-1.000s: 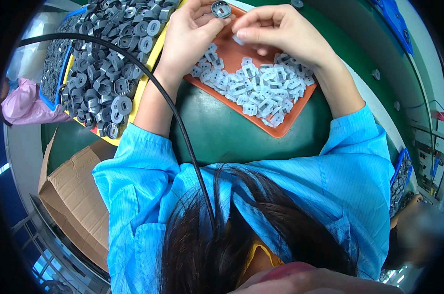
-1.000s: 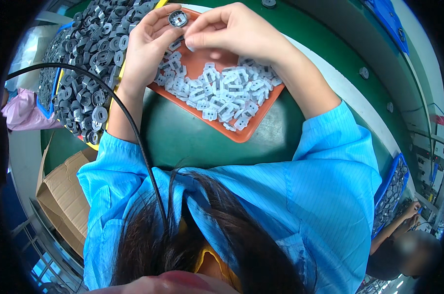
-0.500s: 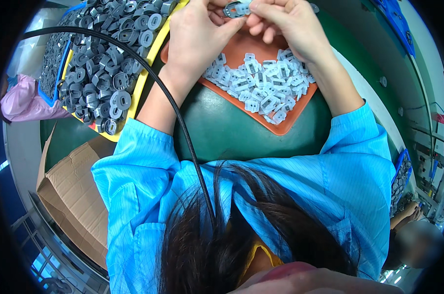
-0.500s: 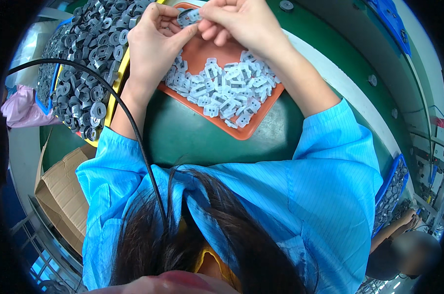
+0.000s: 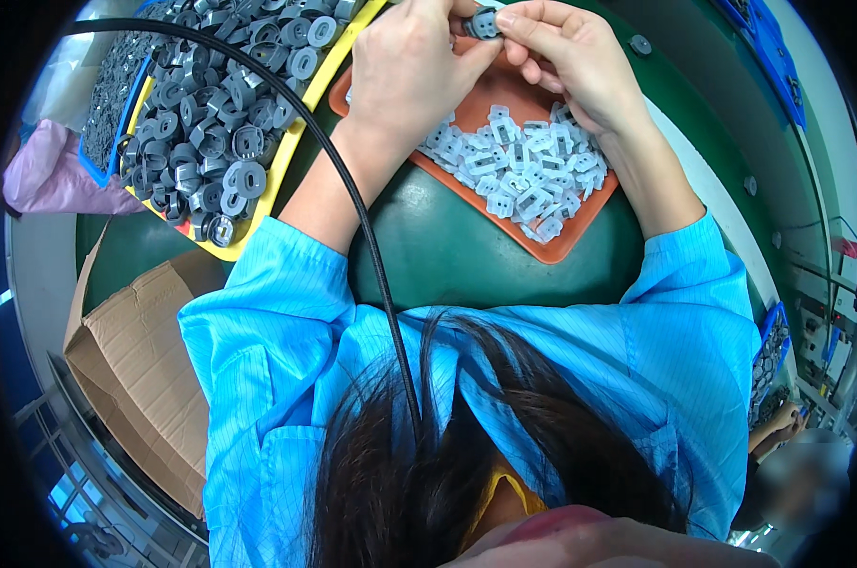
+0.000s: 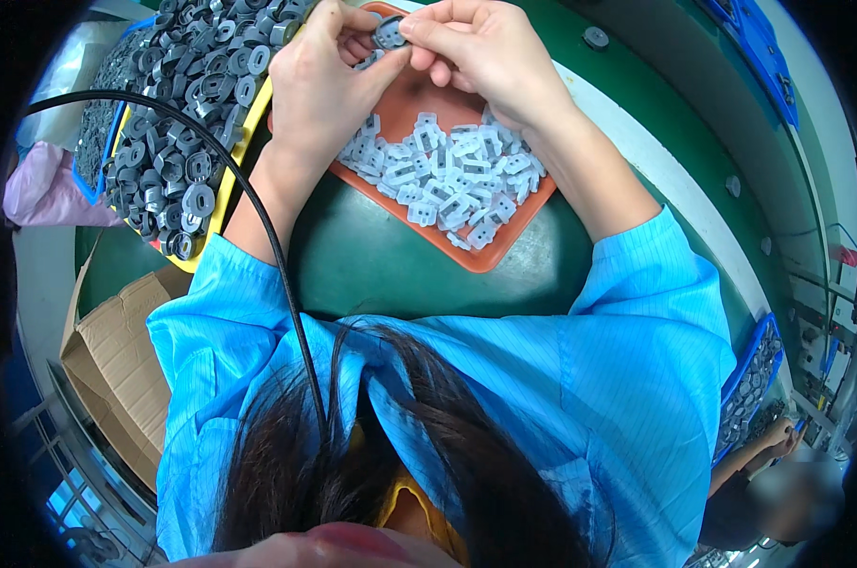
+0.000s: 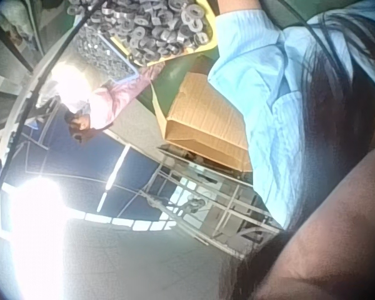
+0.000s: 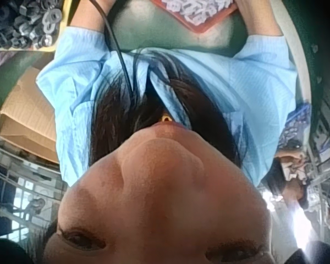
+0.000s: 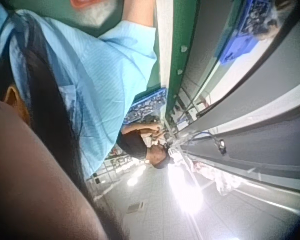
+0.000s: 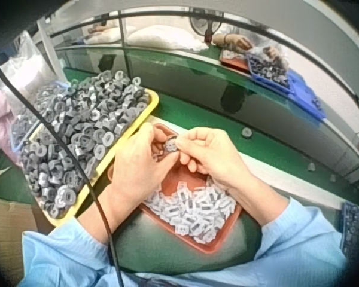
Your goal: Assembling small grey circular plastic components with white base pieces in a factory setting.
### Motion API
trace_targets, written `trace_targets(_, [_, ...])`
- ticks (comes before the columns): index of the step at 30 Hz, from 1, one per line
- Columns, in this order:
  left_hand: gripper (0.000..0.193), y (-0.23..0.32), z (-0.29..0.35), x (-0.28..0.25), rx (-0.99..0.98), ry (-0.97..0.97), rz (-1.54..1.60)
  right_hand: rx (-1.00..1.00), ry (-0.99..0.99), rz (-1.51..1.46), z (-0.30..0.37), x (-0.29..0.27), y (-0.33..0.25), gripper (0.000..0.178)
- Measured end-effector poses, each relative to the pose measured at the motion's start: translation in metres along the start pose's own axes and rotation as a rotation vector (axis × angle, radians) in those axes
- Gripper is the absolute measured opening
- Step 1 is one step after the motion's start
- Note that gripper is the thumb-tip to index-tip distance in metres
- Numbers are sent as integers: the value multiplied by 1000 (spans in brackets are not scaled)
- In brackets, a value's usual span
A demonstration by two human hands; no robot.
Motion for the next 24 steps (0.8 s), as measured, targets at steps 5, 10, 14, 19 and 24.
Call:
trace_targets(5, [31, 0, 0, 5, 144, 30, 40, -197, 19, 100, -8, -21, -5, 24])
trace_targets(10, [35, 19, 2, 4, 297, 31, 50, -62, -265, -178, -4, -16, -4, 21])
trace_targets(14, [33, 7, -2, 3, 259, 2, 152, 19, -259, -123, 3, -19, -12, 25])
trace_targets(19, [32, 11, 0, 2, 403, -73, 80, -36, -354, 117, 2, -18, -20, 23])
trace_targets(24, [32, 7, 0, 3, 351, 91, 47, -256, -68, 171, 5, -15, -34, 26])
Point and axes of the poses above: each hand's wrist, its own z-axis away from the middle knuckle, its own x-axis out of the palm, y = z × x, the point moved 6 cm from there along -z, towards the middle knuckle, and after that the axes turned 6 degrees about z, right-handed, at the moved point
